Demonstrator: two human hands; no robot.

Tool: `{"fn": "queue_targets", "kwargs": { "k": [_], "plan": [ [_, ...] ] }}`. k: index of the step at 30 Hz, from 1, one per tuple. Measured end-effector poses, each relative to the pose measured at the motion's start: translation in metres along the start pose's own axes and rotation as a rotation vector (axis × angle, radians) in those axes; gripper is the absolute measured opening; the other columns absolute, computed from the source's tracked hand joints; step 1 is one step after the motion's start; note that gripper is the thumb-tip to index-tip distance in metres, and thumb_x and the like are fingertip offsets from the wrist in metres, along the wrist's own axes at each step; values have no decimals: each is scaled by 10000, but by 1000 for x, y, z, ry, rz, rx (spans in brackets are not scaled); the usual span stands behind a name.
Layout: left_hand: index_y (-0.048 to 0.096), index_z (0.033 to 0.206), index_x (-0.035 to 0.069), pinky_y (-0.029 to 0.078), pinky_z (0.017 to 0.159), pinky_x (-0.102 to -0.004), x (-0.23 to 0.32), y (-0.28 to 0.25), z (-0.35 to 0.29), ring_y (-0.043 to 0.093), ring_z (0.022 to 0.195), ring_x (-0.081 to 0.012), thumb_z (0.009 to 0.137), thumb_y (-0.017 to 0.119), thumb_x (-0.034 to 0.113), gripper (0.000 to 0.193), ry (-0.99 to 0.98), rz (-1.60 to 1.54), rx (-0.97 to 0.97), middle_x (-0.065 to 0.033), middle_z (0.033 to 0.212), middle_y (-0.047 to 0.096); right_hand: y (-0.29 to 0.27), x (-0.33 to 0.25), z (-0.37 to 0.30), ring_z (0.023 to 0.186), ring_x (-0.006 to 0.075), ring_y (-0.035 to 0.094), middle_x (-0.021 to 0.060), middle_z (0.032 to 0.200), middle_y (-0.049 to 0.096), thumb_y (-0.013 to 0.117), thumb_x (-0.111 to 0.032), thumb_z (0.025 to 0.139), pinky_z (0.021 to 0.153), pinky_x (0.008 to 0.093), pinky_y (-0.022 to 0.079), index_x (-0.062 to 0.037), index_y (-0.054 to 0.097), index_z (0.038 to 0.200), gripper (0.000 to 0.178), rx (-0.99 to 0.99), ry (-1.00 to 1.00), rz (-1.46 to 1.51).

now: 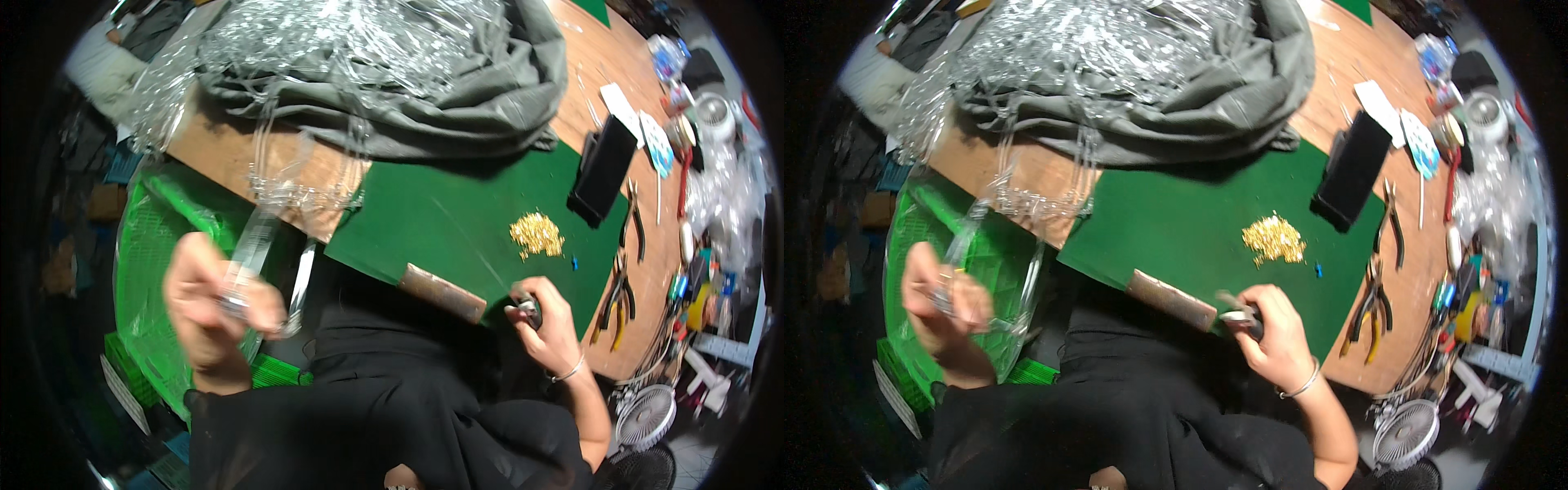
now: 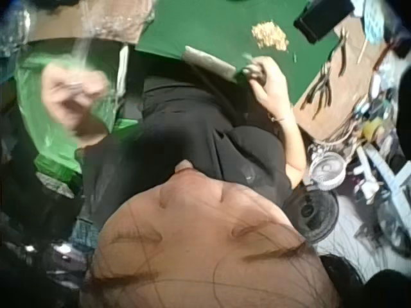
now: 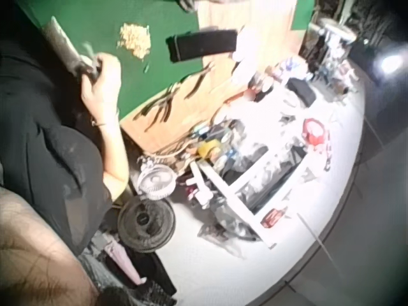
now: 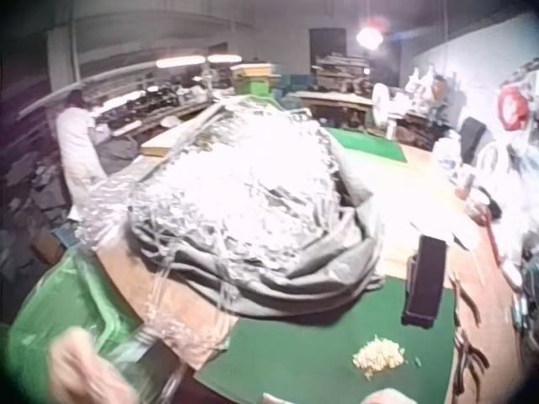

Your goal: The person uses pliers to bend and adjust the arms of a clear plastic eyeglass frame. They repeatedly grip and twist the temple arms, then place the frame on the table and pick up another one to continue the same adjustments.

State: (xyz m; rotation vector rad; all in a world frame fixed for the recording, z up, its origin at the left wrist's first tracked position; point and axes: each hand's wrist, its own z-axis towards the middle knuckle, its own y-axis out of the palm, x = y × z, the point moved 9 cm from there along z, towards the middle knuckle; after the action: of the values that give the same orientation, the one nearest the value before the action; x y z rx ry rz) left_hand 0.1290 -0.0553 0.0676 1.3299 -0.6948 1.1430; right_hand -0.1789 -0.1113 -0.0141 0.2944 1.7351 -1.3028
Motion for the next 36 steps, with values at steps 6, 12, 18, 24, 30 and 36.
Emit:
{"fn": "queue_targets", "kwargs": {
  "k": [6, 12, 18, 24, 30, 36],
  "plan": [
    [382, 825, 58, 455, 394, -233, -2, -45, 1, 546, 423, -160, 894, 582, 356, 365, -88, 225, 67, -116, 592, 574, 8, 20, -3, 642, 223, 557, 116, 769, 547, 638, 2, 707, 610, 290, 456, -5, 541, 876, 195, 69, 59, 48],
    [553, 695, 68, 491, 646, -322, -60, 1, 67, 599, 643, -169, 768, 714, 136, 190, 263, 1068, -278, -43, 698, 611, 2, 20, -6, 678, 242, 564, 118, 789, 557, 662, -30, 709, 636, 301, 465, -21, 552, 869, 194, 83, -28, 42],
    [618, 853, 53, 466, 758, -352, -93, 38, 66, 595, 787, -255, 666, 781, 143, 264, 635, 1205, -533, -75, 827, 632, -3, 20, -9, 720, 218, 582, 116, 818, 577, 630, 34, 721, 662, 292, 468, -10, 553, 862, 167, 122, 17, 90],
    [610, 908, 4, 495, 699, -365, -65, 92, 147, 597, 772, -304, 799, 643, 110, 156, 854, 1430, -226, -161, 848, 623, 1, 35, -10, 669, 234, 571, 110, 769, 556, 673, -34, 718, 628, 301, 466, -29, 558, 889, 206, 147, 97, 153],
    [593, 840, 42, 474, 614, -307, -102, 94, 203, 566, 645, -209, 895, 531, 225, 201, 390, 1484, -502, -102, 792, 602, -5, 20, -19, 678, 241, 561, 100, 780, 548, 673, -63, 739, 637, 300, 467, -37, 546, 845, 168, 226, -35, 82],
    [554, 1068, 74, 446, 545, -219, -60, 87, 182, 516, 593, -68, 935, 498, 330, 293, -381, 211, -396, -148, 944, 639, 9, 6, -9, 778, 304, 550, 124, 846, 546, 662, -48, 695, 710, 353, 458, -41, 534, 901, 242, 97, -65, -18]
  ]
}}
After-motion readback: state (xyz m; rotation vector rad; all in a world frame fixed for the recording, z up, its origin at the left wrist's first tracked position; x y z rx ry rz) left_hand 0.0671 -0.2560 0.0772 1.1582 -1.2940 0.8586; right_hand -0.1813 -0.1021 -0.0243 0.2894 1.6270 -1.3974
